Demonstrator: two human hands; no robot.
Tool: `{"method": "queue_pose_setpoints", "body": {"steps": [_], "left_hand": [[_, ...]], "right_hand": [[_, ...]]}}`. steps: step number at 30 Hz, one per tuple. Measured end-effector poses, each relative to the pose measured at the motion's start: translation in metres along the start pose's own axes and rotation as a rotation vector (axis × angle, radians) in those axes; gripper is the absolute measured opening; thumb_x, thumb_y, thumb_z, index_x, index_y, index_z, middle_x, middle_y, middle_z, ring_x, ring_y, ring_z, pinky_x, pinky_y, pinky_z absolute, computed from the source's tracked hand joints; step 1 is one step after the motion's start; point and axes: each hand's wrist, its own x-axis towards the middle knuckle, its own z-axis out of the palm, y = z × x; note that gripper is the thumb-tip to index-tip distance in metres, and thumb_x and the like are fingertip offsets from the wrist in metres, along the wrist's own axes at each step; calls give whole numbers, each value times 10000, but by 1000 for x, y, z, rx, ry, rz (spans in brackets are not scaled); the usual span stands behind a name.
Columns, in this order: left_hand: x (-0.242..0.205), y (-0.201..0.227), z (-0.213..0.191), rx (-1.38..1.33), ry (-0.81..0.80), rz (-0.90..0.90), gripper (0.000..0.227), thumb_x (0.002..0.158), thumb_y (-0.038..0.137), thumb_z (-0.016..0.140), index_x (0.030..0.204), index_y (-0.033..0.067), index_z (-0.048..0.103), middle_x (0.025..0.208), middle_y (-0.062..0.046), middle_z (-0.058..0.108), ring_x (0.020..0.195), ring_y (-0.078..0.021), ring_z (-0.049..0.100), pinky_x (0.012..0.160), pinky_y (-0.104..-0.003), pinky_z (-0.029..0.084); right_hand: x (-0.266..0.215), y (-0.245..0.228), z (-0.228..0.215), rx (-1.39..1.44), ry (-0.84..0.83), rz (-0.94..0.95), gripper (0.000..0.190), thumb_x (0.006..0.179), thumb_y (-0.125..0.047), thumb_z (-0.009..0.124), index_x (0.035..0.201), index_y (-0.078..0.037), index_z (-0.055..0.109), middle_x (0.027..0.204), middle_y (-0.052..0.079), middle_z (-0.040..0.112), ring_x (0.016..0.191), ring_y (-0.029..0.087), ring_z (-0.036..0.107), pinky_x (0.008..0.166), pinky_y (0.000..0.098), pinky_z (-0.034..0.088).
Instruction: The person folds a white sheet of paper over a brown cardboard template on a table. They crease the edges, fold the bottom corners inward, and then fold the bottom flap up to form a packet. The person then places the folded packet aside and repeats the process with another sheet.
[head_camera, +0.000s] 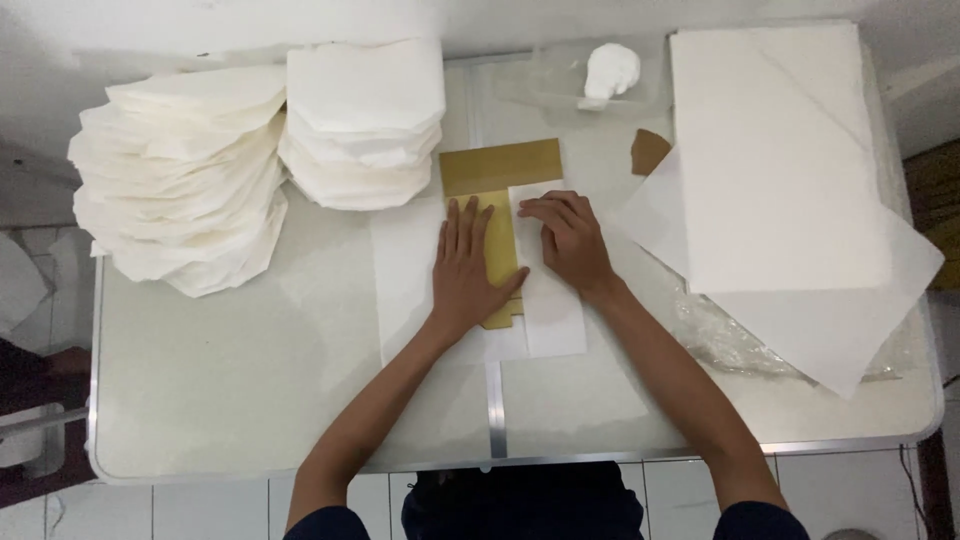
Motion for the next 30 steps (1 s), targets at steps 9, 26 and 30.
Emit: {"method": "queue_pose_setpoints", "body": {"steps": [9, 26, 30], "left_hand": [[0, 0, -5, -65, 7, 4, 977, 872, 682, 615, 1574, 110, 248, 1662, -150, 162, 1547, -385, 86, 1273, -507, 116], [-5, -7, 10, -93, 210, 65, 949, 864, 633, 673, 1547, 88, 303, 1661, -101, 231, 1562, -343, 117, 1271, -499, 178], [-2, -3, 1, -30, 37, 13, 1000, 887, 693, 590, 1598, 119, 185, 1671, -145, 138, 1555, -385, 43, 1283, -506, 109]], "right_hand": [[43, 17, -38, -242, 299, 69, 158, 979, -4, 639, 1080, -101, 714, 1152, 79, 704, 1099, 306, 652, 989, 476, 450], [56, 34, -47, -340, 58, 75, 363, 1109, -206, 647, 1405, -46, 512, 1469, 214, 363, 1331, 431, 372, 1042, 571, 377], [-13, 13, 3, -166, -138, -8, 179, 939, -160, 692, 1117, -155, 702, 1193, 85, 615, 1101, 287, 657, 928, 412, 538]]}}
